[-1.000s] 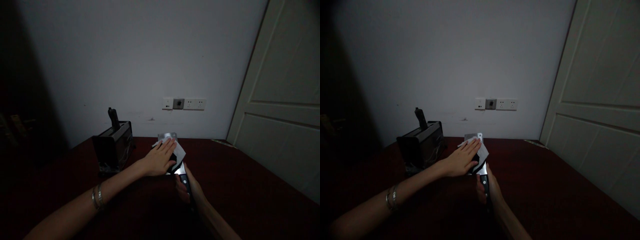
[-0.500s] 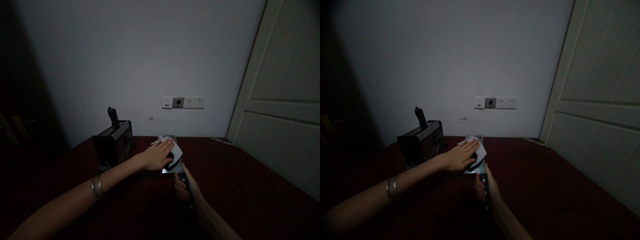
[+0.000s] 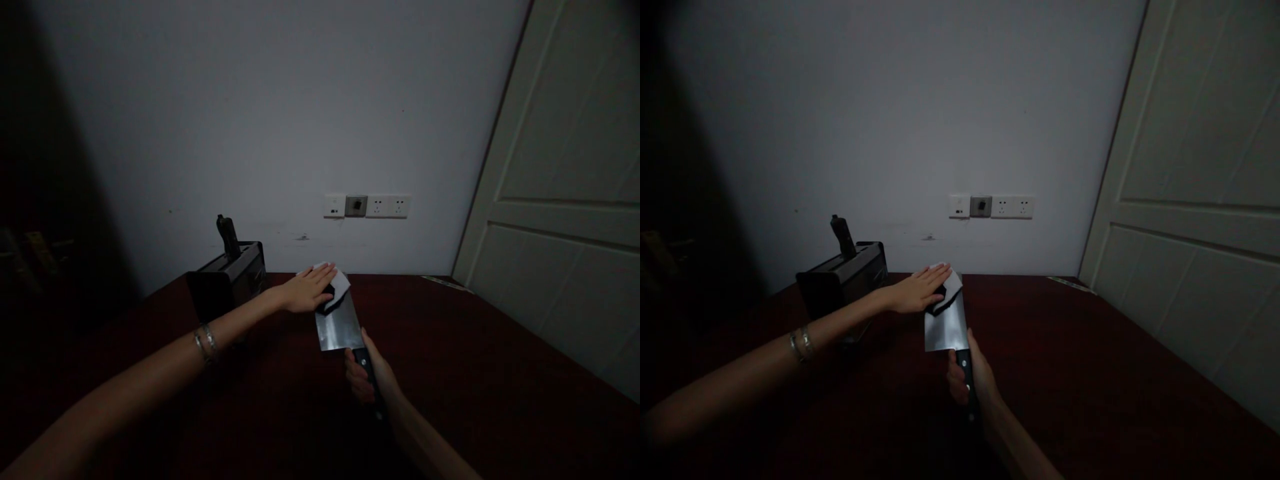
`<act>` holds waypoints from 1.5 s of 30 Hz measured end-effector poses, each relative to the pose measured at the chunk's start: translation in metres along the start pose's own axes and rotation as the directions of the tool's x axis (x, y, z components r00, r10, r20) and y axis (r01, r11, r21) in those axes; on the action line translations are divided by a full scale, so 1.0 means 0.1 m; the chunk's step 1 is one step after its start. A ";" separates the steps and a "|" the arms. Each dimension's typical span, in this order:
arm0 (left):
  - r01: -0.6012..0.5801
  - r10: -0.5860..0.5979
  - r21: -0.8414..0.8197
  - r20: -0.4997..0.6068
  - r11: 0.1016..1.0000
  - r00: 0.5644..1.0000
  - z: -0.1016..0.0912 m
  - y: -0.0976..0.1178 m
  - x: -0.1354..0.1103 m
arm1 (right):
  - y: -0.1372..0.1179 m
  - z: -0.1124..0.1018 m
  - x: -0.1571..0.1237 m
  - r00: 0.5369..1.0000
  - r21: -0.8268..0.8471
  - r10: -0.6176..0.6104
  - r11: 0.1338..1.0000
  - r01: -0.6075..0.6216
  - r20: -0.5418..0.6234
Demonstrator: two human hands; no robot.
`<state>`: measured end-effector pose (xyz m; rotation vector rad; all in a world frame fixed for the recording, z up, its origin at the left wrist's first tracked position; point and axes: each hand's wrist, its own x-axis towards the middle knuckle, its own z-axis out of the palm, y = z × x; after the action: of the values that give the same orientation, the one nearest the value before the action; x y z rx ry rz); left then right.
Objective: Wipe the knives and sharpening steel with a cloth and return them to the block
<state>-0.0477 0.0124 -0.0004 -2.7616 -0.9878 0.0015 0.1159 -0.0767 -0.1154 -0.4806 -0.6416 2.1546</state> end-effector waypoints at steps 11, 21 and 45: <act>-0.251 0.255 0.054 -0.091 0.966 0.963 -0.04 0.37 -0.07 | 0.01 0.03 -0.02 0.995 -0.085 -0.044 0.996 0.036 -0.088; -0.218 0.222 0.059 -0.085 0.974 0.971 0.01 0.44 -0.10 | 0.01 0.10 -0.03 0.981 -0.106 -0.026 0.994 0.005 -0.191; -0.060 0.065 0.041 -0.125 0.997 0.990 -0.07 -0.01 0.08 | 0.04 0.20 -0.09 0.977 -0.207 -0.101 0.976 0.061 -0.190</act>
<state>-0.0419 0.0170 0.0077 -2.7193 -0.8601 -0.1420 0.1082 -0.0918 -0.1003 -0.7552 -0.7551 1.9429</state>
